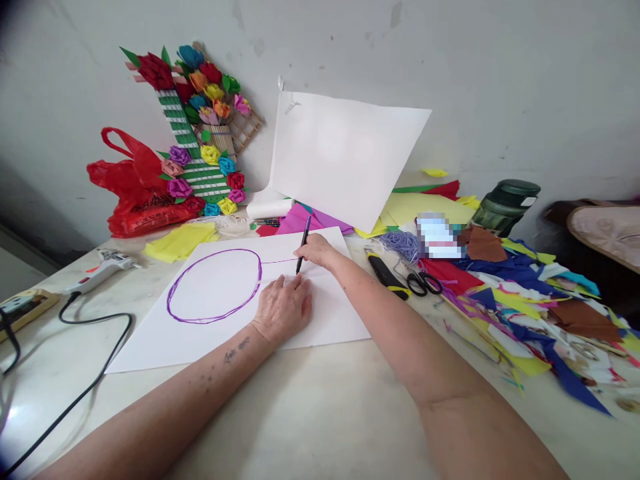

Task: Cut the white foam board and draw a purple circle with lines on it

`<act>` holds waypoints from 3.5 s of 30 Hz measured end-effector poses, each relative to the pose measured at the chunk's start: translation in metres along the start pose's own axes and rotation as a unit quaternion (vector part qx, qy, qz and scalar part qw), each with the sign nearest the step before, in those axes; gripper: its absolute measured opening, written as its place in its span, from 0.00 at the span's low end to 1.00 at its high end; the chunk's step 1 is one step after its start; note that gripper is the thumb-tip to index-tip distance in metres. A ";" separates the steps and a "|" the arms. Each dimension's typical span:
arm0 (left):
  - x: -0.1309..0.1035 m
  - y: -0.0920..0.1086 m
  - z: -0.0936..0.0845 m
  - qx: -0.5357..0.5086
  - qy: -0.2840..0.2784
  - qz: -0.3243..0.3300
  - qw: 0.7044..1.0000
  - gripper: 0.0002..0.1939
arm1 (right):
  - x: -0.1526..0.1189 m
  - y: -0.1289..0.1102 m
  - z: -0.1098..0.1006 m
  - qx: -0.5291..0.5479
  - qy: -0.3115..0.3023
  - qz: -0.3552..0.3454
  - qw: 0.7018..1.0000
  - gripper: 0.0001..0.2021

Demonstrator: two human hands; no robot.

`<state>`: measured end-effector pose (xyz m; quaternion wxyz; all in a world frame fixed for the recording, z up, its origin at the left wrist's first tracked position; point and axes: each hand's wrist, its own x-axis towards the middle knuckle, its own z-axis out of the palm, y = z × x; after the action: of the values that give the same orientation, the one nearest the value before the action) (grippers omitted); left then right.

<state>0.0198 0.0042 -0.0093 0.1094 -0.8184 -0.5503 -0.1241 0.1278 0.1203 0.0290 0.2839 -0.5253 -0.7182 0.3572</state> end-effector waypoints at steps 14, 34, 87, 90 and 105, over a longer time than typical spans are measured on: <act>0.000 -0.001 0.002 -0.007 -0.009 0.007 1.000 0.19 | -0.001 0.000 0.001 0.020 0.004 0.007 1.000 0.04; 0.002 -0.001 0.004 -0.012 -0.022 -0.005 1.000 0.21 | -0.001 0.006 -0.007 -0.002 0.007 -0.007 1.000 0.03; 0.004 0.000 0.000 -0.009 -0.034 -0.006 0.999 0.23 | -0.028 0.020 -0.073 -0.230 0.060 0.038 0.971 0.02; 0.005 0.000 -0.001 -0.008 -0.035 -0.003 0.999 0.23 | -0.033 0.021 -0.077 -0.180 0.106 0.032 0.977 0.04; -0.001 -0.003 -0.001 0.008 0.061 0.089 0.994 0.15 | -0.065 0.034 -0.048 -0.003 0.340 -0.078 0.937 0.12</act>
<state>0.0168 0.0038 -0.0087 0.1596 -0.8541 -0.4686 -0.1597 0.2025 0.0752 0.0277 0.5362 -0.5586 -0.6189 0.1320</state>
